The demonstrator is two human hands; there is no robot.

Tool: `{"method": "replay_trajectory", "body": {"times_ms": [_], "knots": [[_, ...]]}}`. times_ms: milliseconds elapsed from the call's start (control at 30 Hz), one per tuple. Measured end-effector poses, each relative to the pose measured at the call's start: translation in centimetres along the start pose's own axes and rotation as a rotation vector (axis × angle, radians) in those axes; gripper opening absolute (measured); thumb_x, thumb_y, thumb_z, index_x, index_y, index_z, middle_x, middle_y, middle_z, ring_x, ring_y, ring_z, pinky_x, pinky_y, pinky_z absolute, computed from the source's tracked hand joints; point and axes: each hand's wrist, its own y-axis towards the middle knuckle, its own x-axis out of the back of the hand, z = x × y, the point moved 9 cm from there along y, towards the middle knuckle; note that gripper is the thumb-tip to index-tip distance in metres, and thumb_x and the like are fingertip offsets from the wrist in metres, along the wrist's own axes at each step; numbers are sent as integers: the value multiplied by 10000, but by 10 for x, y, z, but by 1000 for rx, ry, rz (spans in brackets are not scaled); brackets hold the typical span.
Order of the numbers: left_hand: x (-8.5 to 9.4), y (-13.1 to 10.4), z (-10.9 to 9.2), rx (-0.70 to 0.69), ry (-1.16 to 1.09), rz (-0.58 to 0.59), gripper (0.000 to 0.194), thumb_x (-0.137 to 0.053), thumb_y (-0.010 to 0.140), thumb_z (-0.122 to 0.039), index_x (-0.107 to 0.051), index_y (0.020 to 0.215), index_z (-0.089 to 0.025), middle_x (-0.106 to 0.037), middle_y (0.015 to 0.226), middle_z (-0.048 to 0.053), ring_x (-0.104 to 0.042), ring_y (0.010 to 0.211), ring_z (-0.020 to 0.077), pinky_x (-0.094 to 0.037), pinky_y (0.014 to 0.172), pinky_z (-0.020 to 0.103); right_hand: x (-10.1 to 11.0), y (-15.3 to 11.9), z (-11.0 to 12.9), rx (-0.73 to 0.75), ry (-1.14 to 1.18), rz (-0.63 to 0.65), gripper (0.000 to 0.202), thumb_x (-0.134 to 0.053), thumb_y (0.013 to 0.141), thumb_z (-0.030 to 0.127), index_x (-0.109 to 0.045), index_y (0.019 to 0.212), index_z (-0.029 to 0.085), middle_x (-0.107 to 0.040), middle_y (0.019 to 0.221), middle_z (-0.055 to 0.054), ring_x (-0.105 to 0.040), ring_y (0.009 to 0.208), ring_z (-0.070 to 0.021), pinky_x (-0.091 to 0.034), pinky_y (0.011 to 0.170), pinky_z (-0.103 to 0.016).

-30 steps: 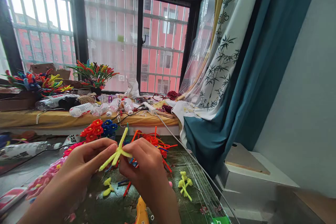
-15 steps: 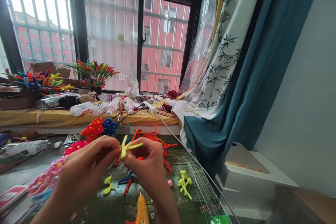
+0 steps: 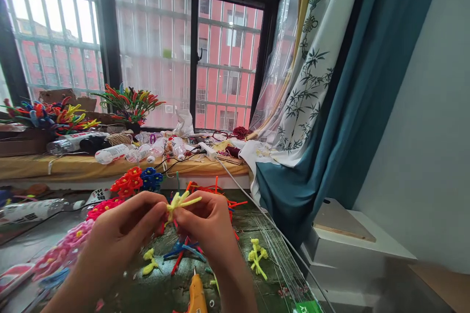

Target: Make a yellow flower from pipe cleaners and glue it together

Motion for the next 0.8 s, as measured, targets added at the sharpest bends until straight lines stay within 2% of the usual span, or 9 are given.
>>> {"method": "replay_trajectory", "body": {"times_ms": [67, 200, 400, 567, 633, 700, 800], "knots": [[-6, 1, 6, 79, -73, 64, 277, -589, 862, -426, -641, 717, -196, -513, 539, -48, -429, 501, 113, -306, 456, 213, 0, -1, 6, 14, -62, -10, 232, -809, 636, 321, -636, 593, 172, -545, 457, 58, -428, 395, -63, -337, 392, -189], [-11, 0, 9, 121, -143, 105, 317, -585, 860, -453, -610, 689, -187, -495, 563, -45, -404, 527, 108, -287, 480, 212, -2, -2, 9, 19, -94, 4, 240, -804, 635, 337, -633, 592, 173, -556, 479, 52, -452, 419, -71, -367, 406, -194], [-9, -1, 10, 134, -150, 82, 327, -594, 859, -468, -616, 699, -184, -478, 553, -47, -391, 524, 107, -273, 477, 204, 1, -1, 8, 50, -79, 4, 204, -772, 663, 317, -636, 603, 177, -558, 482, 53, -444, 413, -71, -379, 408, -194], [-9, -2, 6, 99, -97, 71, 229, -650, 824, -406, -656, 733, -196, -490, 551, -45, -412, 505, 114, -301, 437, 191, 1, 0, 6, 34, -70, 40, 256, -812, 653, 371, -654, 614, 173, -547, 477, 53, -439, 406, -74, -366, 394, -194], [-9, -2, 1, 34, -54, 76, 193, -657, 828, -365, -653, 725, -202, -509, 561, -42, -434, 514, 117, -332, 439, 187, 4, -1, 3, 25, -46, 42, 272, -823, 645, 382, -652, 609, 173, -524, 452, 63, -414, 385, -67, -348, 383, -192], [-8, -1, -8, -96, 26, 78, 172, -642, 858, -318, -650, 725, -210, -547, 587, -40, -474, 527, 114, -376, 472, 184, 6, 0, -2, -1, -11, 52, 267, -832, 632, 370, -655, 611, 171, -520, 440, 66, -399, 364, -60, -321, 367, -185], [-11, -11, -34, -465, 186, 87, 135, -578, 900, -157, -660, 817, -224, -650, 715, -22, -578, 610, 111, -449, 588, 173, 6, 1, -10, -80, 55, 93, 275, -830, 617, 365, -649, 586, 161, -513, 411, 62, -369, 324, -47, -256, 334, -174]]}}
